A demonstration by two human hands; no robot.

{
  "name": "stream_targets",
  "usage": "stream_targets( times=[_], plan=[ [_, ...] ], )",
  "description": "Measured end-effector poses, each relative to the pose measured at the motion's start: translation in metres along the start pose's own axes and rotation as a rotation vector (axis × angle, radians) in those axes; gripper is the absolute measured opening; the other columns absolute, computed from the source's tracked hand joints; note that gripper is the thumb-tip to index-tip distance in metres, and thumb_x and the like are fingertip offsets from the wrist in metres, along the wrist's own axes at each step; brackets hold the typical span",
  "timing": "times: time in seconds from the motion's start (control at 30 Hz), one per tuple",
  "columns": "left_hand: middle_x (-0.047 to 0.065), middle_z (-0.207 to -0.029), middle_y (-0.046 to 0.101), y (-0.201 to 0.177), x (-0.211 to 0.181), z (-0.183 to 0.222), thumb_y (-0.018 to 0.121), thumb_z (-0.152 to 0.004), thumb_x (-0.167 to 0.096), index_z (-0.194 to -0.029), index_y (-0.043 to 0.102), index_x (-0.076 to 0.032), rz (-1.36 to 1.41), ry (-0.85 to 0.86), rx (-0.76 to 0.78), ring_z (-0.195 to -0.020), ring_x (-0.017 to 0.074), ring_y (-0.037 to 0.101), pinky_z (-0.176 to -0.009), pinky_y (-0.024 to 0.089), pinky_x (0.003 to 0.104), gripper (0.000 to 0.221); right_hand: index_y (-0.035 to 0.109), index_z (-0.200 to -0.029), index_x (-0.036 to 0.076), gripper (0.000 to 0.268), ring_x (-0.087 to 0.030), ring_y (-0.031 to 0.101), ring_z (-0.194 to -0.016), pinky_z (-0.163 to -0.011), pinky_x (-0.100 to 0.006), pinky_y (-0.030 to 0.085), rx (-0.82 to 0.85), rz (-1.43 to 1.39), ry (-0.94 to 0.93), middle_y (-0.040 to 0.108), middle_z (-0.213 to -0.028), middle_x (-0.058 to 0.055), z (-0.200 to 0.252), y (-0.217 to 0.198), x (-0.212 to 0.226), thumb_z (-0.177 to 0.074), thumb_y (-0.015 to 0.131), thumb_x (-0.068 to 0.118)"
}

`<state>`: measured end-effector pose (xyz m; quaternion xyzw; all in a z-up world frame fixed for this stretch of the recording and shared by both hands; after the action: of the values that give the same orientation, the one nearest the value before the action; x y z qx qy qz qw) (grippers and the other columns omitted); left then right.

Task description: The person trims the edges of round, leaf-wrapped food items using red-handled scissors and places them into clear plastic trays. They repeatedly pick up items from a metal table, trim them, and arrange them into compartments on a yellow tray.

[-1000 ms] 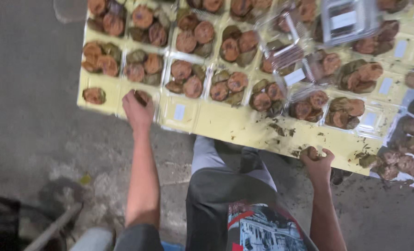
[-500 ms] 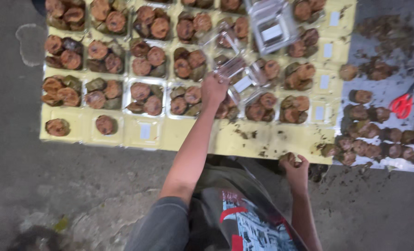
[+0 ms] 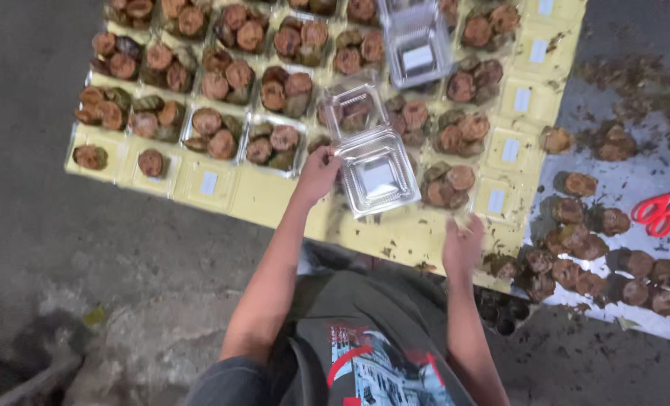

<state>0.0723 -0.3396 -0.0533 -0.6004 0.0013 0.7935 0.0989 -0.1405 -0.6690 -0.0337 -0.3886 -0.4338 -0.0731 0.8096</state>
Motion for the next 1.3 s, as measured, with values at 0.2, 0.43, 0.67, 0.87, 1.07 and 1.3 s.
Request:
stream_targets(
  times=[0.2, 0.43, 0.67, 0.87, 1.07, 1.3],
  plan=[
    [0.000, -0.089, 0.063, 0.028, 0.012, 0.092, 0.059, -0.103, -0.011, -0.109, 0.061, -0.008, 0.578, -0.247, 0.354, -0.077, 0.0097, 0.062, -0.070, 0.054, 0.027, 0.007, 0.028, -0.160, 0.006, 0.068, -0.037, 0.052, -0.131, -0.099, -0.047, 0.054, 0.916, -0.851, 0.321, 0.043, -0.154, -0.017, 0.040, 0.080, 0.108, -0.103, 0.042, 0.041],
    [0.001, -0.104, 0.068, 0.016, -0.034, 0.123, 0.068, -0.097, -0.011, -0.121, 0.066, -0.002, 0.117, 0.032, 0.208, -0.091, 0.0105, 0.065, -0.081, 0.054, 0.027, 0.025, 0.012, -0.163, 0.008, 0.091, -0.035, 0.049, -0.138, -0.104, -0.050, 0.053, 1.029, -0.832, 0.072, 0.037, -0.158, -0.021, 0.086, 0.071, 0.150, -0.089, 0.063, 0.019],
    [0.004, -0.117, 0.068, -0.024, -0.142, 0.126, 0.064, -0.102, -0.021, -0.130, 0.063, 0.000, 0.309, 0.186, 0.016, -0.104, 0.0079, 0.063, -0.090, 0.053, 0.024, 0.035, 0.002, -0.166, 0.008, 0.117, -0.032, 0.036, -0.148, -0.120, -0.043, 0.031, 0.936, -0.560, -0.346, 0.031, -0.163, -0.020, 0.118, 0.079, 0.198, -0.077, 0.079, 0.009],
    [0.004, -0.100, 0.071, -0.051, -0.178, 0.108, 0.068, -0.105, -0.014, -0.123, 0.070, 0.006, 0.327, 0.207, 0.100, -0.089, 0.0083, 0.063, -0.078, 0.052, 0.024, 0.027, 0.003, -0.166, 0.007, 0.120, -0.034, 0.034, -0.150, -0.122, -0.044, 0.028, 0.870, -0.423, -0.429, 0.030, -0.163, -0.024, 0.137, 0.097, 0.216, -0.075, 0.082, 0.007],
    [0.007, -0.099, 0.077, -0.074, -0.172, 0.114, 0.073, -0.097, -0.014, -0.124, 0.073, 0.003, 0.410, 0.153, 0.171, -0.087, 0.0096, 0.070, -0.077, 0.057, 0.025, 0.032, 0.007, -0.170, 0.007, 0.108, -0.035, 0.037, -0.154, -0.125, -0.046, 0.033, 0.720, -0.444, -0.434, 0.030, -0.167, -0.024, 0.139, 0.106, 0.239, -0.088, 0.077, 0.013],
    [0.014, -0.104, 0.079, -0.093, -0.177, 0.140, 0.078, -0.091, -0.023, -0.117, 0.075, -0.003, -0.042, 0.346, 0.095, -0.089, 0.0173, 0.076, -0.081, 0.058, 0.030, 0.032, 0.017, -0.165, 0.006, 0.096, -0.028, 0.049, -0.139, -0.112, -0.040, 0.047, 0.752, -0.569, -0.505, 0.039, -0.153, -0.021, 0.148, 0.107, 0.277, -0.088, 0.075, -0.001]
  ],
)
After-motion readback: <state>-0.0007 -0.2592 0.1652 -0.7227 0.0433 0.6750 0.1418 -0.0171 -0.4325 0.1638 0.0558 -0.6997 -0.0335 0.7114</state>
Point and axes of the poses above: each hand's wrist, its own z-axis away from the middle knuckle, its own y-axis out of the palm, x = y × z, the point moved 5 cm from there along -z, towards the middle knuckle
